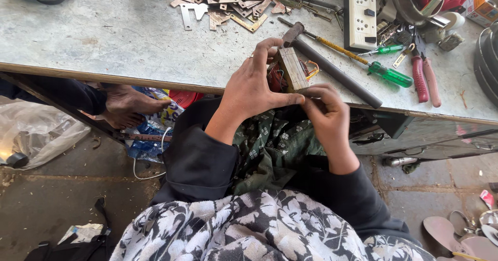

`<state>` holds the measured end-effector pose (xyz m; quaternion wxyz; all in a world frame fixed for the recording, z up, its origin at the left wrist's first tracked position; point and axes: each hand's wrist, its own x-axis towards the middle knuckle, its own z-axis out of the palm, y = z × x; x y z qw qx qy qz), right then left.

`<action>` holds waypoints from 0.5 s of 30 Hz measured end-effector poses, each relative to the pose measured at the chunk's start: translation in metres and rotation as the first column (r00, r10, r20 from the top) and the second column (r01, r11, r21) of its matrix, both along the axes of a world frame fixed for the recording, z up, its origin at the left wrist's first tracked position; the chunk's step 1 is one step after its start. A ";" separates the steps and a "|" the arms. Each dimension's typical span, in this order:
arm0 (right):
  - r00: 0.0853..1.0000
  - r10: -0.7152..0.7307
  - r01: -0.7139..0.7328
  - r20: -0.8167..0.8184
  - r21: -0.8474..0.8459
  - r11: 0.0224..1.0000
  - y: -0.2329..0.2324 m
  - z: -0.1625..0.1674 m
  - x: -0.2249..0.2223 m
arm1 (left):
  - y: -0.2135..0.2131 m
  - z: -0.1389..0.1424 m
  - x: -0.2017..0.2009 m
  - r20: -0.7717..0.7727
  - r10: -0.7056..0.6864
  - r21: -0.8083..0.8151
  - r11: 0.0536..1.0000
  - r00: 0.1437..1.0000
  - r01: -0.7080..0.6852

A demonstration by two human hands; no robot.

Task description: The person disassembles and adjusts a small electrical transformer by prying at the laminations with a screwdriver, tapping the metal frame with a hammer, and manipulating the copper-wire coil.

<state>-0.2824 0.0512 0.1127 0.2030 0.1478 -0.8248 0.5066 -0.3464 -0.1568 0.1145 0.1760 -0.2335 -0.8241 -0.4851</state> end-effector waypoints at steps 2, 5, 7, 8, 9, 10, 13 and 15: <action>0.996 -0.003 -0.002 -0.084 -0.062 0.998 -0.003 0.014 0.002 | 0.001 -0.001 -0.001 0.040 -0.016 -0.005 1.000 0.999 0.016; 0.985 0.053 -0.090 -0.164 -0.224 0.970 -0.006 0.035 0.000 | -0.005 -0.001 -0.003 0.039 -0.079 0.027 0.997 0.996 0.078; 0.984 0.064 -0.085 -0.165 -0.123 0.989 -0.008 0.044 0.000 | -0.012 -0.001 -0.003 0.032 -0.141 0.042 0.989 0.990 0.139; 0.984 0.064 -0.067 -0.165 -0.014 0.998 -0.009 0.047 -0.001 | -0.015 0.000 -0.004 0.037 -0.175 0.042 0.984 0.984 0.174; 0.984 0.063 -0.048 -0.165 0.095 0.994 -0.010 0.047 -0.001 | -0.017 0.001 -0.004 0.042 -0.209 0.041 0.977 0.977 0.208; 0.984 0.062 -0.028 -0.165 0.203 0.979 -0.012 0.047 -0.001 | -0.017 0.003 -0.003 0.006 -0.210 0.044 0.977 0.978 0.209; 0.982 0.058 -0.035 -0.178 0.131 0.991 -0.013 0.043 -0.001 | -0.015 0.009 0.001 -0.041 -0.198 0.038 0.979 0.979 0.200; 0.979 0.025 0.011 -0.200 0.178 0.984 -0.011 0.042 0.000 | -0.010 0.013 0.005 0.008 -0.179 0.018 0.984 0.984 0.178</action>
